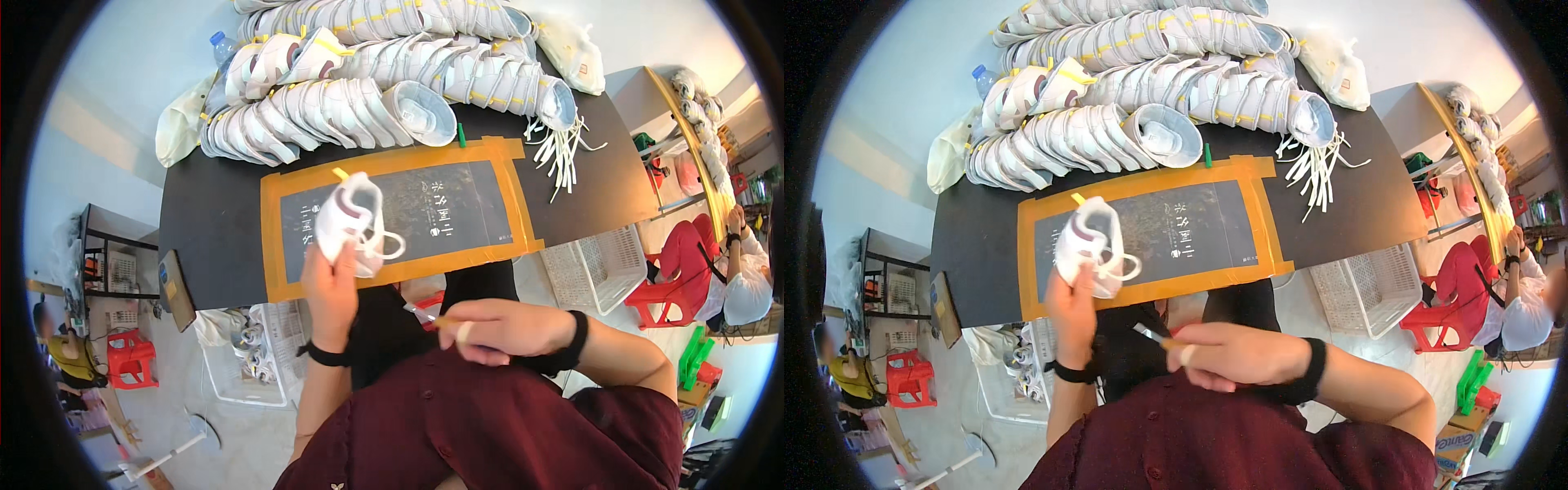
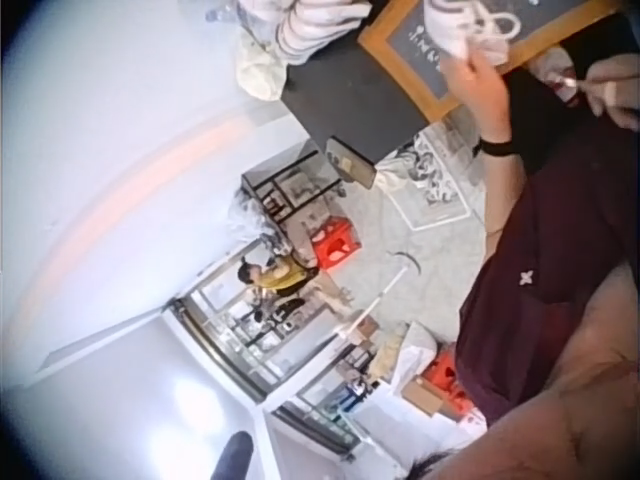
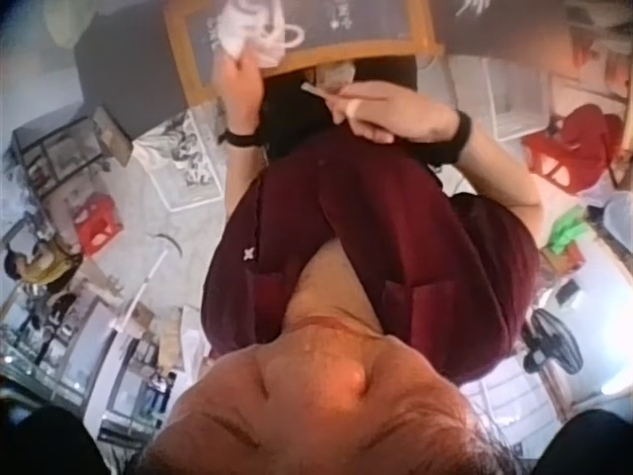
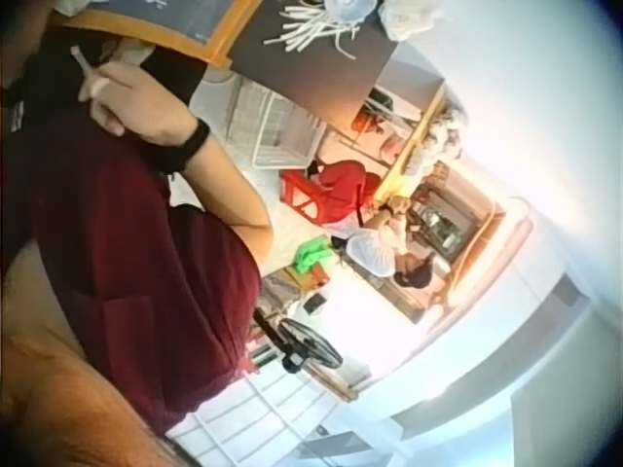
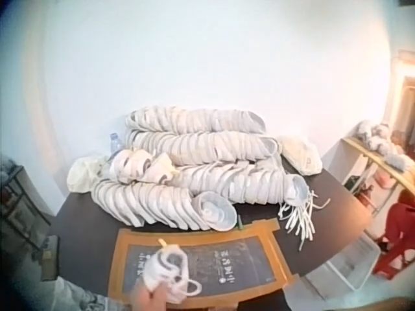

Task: Manually assembling and trimming components of a shoe upper using a small hand tool.

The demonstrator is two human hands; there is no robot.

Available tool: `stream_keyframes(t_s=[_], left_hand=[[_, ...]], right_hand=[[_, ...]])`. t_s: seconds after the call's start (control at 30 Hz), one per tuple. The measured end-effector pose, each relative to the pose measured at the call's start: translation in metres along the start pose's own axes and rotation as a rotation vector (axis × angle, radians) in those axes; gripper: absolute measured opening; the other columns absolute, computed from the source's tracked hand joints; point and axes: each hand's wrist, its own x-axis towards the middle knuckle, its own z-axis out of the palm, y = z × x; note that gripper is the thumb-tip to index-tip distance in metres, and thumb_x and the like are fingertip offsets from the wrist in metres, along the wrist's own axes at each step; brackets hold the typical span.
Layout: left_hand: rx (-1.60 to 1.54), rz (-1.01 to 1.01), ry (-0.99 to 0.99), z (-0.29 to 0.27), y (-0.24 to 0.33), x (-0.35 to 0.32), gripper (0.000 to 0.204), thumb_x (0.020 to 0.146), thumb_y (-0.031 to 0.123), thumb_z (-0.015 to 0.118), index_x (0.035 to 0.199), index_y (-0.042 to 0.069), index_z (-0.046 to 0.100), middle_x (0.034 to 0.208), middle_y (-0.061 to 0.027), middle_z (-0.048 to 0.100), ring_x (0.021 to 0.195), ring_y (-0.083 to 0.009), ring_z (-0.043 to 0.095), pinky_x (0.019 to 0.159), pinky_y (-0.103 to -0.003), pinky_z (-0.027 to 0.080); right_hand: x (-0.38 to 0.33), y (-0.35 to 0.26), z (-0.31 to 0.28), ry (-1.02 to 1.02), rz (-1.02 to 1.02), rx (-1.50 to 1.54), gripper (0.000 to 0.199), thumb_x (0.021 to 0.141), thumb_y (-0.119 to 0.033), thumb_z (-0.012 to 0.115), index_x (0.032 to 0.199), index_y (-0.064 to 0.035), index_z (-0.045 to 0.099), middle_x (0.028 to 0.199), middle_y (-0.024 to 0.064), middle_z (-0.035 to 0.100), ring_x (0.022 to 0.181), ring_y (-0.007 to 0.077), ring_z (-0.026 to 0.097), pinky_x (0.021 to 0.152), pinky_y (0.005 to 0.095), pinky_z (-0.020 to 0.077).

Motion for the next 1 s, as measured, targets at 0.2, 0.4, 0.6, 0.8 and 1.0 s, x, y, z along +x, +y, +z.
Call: stream_keyframes(t_s=[0.2,0.4,0.6,0.8,1.0], left_hand=[[-0.631,-0.316,-0.200,-0.027,0.001,-0.001,0.032,0.098,0.011,0.057,0.127,0.000,0.054,0.121,-0.0058,0.063,0.108,-0.0136,0.060,0.095,-0.032,0.047],[-0.974,-0.275,-0.308,-0.012,0.013,-0.018,0.043,0.096,0.011,0.061,0.136,0.000,0.049,0.125,-0.0077,0.062,0.114,-0.0165,0.059,0.099,-0.034,0.045],[-1.089,-0.452,-0.320,-0.007,0.014,-0.030,0.049,0.090,0.007,0.067,0.136,0.001,0.049,0.128,-0.0074,0.060,0.116,-0.0166,0.057,0.100,-0.035,0.045],[-1.039,-0.488,-0.353,-0.012,0.018,-0.024,0.047,0.090,0.006,0.068,0.133,0.002,0.049,0.127,-0.0065,0.059,0.116,-0.0159,0.057,0.100,-0.035,0.045],[-1.004,-0.441,-0.258,-0.002,0.013,-0.023,0.043,0.091,0.004,0.066,0.131,0.002,0.049,0.125,-0.0069,0.060,0.114,-0.0158,0.057,0.100,-0.035,0.045]], right_hand=[[-0.005,-0.022,-0.025,0.604,-0.723,-0.492,0.013,0.093,-0.011,0.058,0.103,-0.0051,0.053,0.085,0.0048,0.058,0.076,0.0141,0.061,0.068,0.0294,0.0495],[0.049,-0.051,-0.017,0.639,-0.864,-0.849,0.017,0.085,-0.008,0.062,0.102,-0.0049,0.063,0.095,0.0116,0.064,0.088,0.0271,0.064,0.079,0.0366,0.0510],[0.083,-0.025,-0.022,0.537,-0.690,-0.773,0.016,0.082,-0.008,0.062,0.097,-0.0053,0.068,0.093,0.0145,0.065,0.086,0.0311,0.065,0.078,0.0369,0.0514],[0.090,-0.027,-0.022,0.476,-0.507,-0.545,0.017,0.084,-0.008,0.063,0.099,-0.0041,0.069,0.082,0.0100,0.067,0.076,0.0180,0.064,0.075,0.0305,0.0501],[0.084,-0.035,-0.022,0.403,-0.391,-0.467,0.020,0.087,-0.015,0.066,0.101,-0.0022,0.069,0.078,0.0024,0.066,0.075,0.0064,0.057,0.071,0.0279,0.0488]])
